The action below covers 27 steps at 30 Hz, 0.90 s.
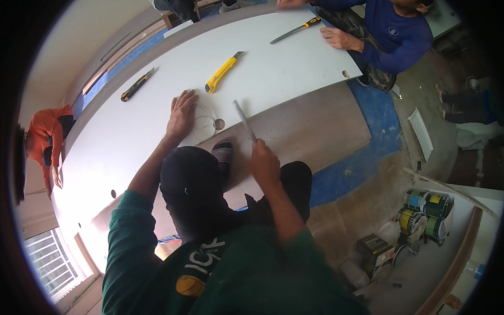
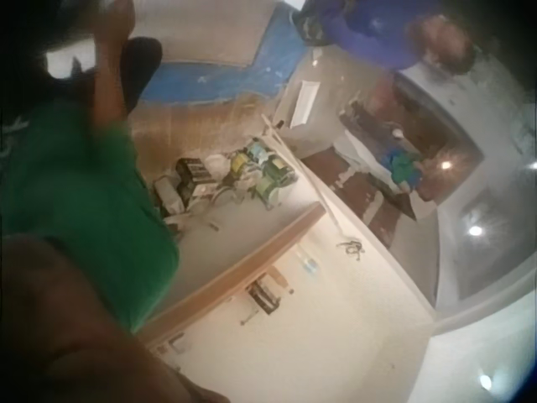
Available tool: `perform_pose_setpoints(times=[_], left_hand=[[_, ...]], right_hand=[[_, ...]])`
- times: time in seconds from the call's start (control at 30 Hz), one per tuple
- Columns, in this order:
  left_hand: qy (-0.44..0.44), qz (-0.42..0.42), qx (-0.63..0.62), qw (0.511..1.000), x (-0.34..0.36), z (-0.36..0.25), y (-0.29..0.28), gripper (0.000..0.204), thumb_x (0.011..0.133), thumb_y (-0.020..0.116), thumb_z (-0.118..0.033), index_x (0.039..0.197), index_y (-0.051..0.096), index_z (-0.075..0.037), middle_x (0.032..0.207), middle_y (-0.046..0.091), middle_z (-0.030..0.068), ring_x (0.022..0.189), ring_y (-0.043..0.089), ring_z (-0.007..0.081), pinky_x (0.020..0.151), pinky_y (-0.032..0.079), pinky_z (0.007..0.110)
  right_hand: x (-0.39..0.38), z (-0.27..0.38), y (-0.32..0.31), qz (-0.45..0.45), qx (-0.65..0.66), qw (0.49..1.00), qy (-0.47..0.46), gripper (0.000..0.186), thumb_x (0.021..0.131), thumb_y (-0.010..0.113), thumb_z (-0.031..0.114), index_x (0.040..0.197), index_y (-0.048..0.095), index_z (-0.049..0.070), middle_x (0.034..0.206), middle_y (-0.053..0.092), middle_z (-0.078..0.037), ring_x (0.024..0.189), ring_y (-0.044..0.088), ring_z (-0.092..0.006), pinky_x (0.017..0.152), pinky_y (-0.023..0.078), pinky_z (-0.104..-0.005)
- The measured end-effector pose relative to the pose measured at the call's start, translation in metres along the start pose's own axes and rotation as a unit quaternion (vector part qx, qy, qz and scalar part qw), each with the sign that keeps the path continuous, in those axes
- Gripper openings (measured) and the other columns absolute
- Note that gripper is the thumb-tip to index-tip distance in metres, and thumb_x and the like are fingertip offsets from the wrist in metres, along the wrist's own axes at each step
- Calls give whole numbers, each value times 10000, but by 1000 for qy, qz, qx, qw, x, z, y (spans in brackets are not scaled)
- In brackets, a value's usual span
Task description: The person trims the edge of a white board using a utility knife and a metal file. They repeatedly scrape and smooth the board's edge while seated on the floor.
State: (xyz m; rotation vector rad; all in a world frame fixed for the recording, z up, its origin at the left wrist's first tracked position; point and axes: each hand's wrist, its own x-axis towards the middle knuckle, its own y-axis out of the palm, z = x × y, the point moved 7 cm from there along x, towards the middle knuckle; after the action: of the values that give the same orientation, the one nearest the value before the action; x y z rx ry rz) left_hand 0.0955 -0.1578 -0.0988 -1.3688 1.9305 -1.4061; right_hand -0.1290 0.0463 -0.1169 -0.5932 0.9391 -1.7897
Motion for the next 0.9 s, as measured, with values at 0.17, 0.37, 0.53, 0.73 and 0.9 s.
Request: perform_pose_setpoints(times=[0.17, 0.37, 0.53, 0.73, 0.9], left_hand=[[0, -4, -26, 1000, -2, -1, -4, 367, 1025, 506, -154, 1384, 571, -110, 1500, 524, 93, 1489, 355, 293, 1242, 196, 516], [20, 56, -85, 995, -3, 25, -11, 384, 1019, 446, -174, 1364, 608, -124, 1529, 508, 83, 1517, 310, 323, 1252, 135, 526], [-77, 279, -284, 914, 42, -4, -32, 427, 1003, 514, -201, 1360, 602, 17, 1357, 640, 202, 1366, 507, 301, 1142, 371, 378], [47, 103, -125, 986, 83, -97, -73, 454, 894, 616, 26, 1347, 587, 43, 1309, 645, 261, 1242, 619, 390, 1070, 481, 426], [148, 313, 6, 938, 40, -181, 22, 905, 926, 693, -430, 1556, 252, 46, 1602, 315, 266, 1502, 252, 462, 1223, 231, 549]], right_hand=[[40, -22, -31, -36, -20, 998, 40, 236, 1050, 491, 244, 979, 567, 32, 819, 679, -267, 801, 662, -503, 707, 522, -583], [-31, 23, 11, 87, 35, 996, 2, 232, 1043, 498, 259, 1017, 548, 34, 839, 677, -268, 855, 655, -504, 767, 499, -603], [67, -95, -83, -75, 114, 982, 130, 251, 1037, 501, 232, 1026, 573, -7, 868, 671, -290, 861, 651, -501, 752, 508, -563], [12, -145, -55, -136, 224, 960, 103, 346, 999, 586, 253, 1241, 594, 5, 912, 658, -263, 807, 674, -386, 741, 512, -443], [-63, -207, 37, -18, 438, 840, 321, 254, 1023, 591, 277, 1026, 627, 26, 758, 565, -42, 626, 555, -149, 605, 478, -342]])
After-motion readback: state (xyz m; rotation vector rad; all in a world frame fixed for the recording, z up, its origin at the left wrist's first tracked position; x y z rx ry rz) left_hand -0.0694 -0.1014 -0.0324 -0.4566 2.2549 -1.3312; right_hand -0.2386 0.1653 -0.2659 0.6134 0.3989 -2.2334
